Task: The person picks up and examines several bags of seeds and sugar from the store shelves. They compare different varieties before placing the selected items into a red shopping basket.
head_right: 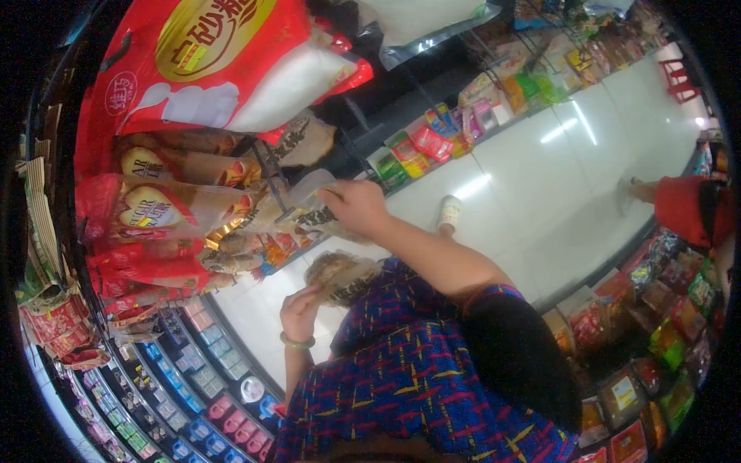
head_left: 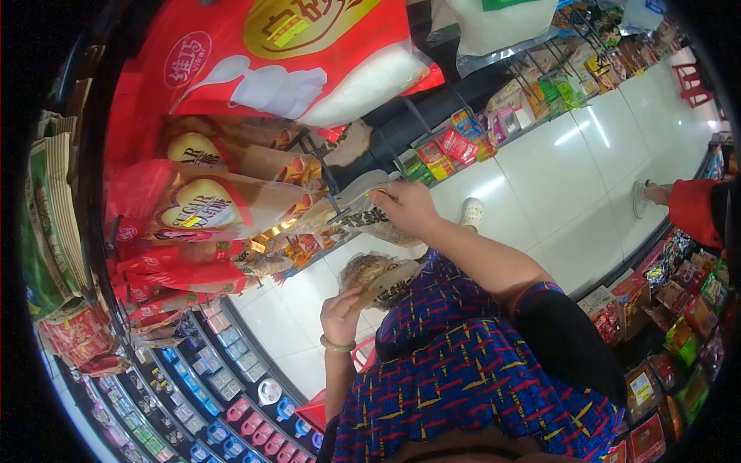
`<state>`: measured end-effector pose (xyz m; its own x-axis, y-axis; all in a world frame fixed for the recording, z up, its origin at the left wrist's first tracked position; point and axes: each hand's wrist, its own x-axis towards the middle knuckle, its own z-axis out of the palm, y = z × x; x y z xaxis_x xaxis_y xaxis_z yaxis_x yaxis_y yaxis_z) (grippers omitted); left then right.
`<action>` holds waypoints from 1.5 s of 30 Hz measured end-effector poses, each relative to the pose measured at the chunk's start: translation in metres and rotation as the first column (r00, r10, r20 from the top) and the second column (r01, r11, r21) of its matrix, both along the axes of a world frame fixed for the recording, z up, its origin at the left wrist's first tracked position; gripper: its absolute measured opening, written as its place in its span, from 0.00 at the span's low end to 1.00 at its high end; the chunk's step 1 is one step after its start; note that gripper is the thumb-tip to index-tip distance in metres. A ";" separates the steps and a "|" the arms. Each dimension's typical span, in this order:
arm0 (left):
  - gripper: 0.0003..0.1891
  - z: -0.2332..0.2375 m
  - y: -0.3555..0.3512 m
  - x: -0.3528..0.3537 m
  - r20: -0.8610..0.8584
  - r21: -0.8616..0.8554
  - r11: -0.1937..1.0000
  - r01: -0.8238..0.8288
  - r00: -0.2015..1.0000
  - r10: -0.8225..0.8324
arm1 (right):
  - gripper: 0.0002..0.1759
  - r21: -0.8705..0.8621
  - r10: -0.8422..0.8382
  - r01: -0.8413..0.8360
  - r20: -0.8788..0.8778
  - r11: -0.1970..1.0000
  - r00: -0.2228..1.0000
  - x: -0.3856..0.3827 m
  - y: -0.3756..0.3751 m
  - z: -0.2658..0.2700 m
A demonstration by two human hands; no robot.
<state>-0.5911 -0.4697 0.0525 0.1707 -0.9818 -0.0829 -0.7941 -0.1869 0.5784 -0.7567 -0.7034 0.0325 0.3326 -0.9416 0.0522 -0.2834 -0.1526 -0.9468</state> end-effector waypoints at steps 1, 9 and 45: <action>0.06 0.000 0.001 0.000 0.000 0.006 1.000 0.004 1.000 -0.004 | 0.14 -0.031 -0.025 0.025 0.017 0.999 1.000 0.000 0.000 0.000; 0.06 -0.001 0.000 -0.002 -0.038 -0.036 0.997 -0.066 0.997 0.064 | 0.14 0.062 -0.011 0.015 -0.063 0.998 0.998 0.016 -0.019 -0.004; 0.06 0.013 -0.034 0.015 -0.590 0.029 0.816 -0.578 0.649 0.480 | 0.12 0.564 0.166 -0.588 0.625 0.580 0.763 -0.012 0.046 -0.062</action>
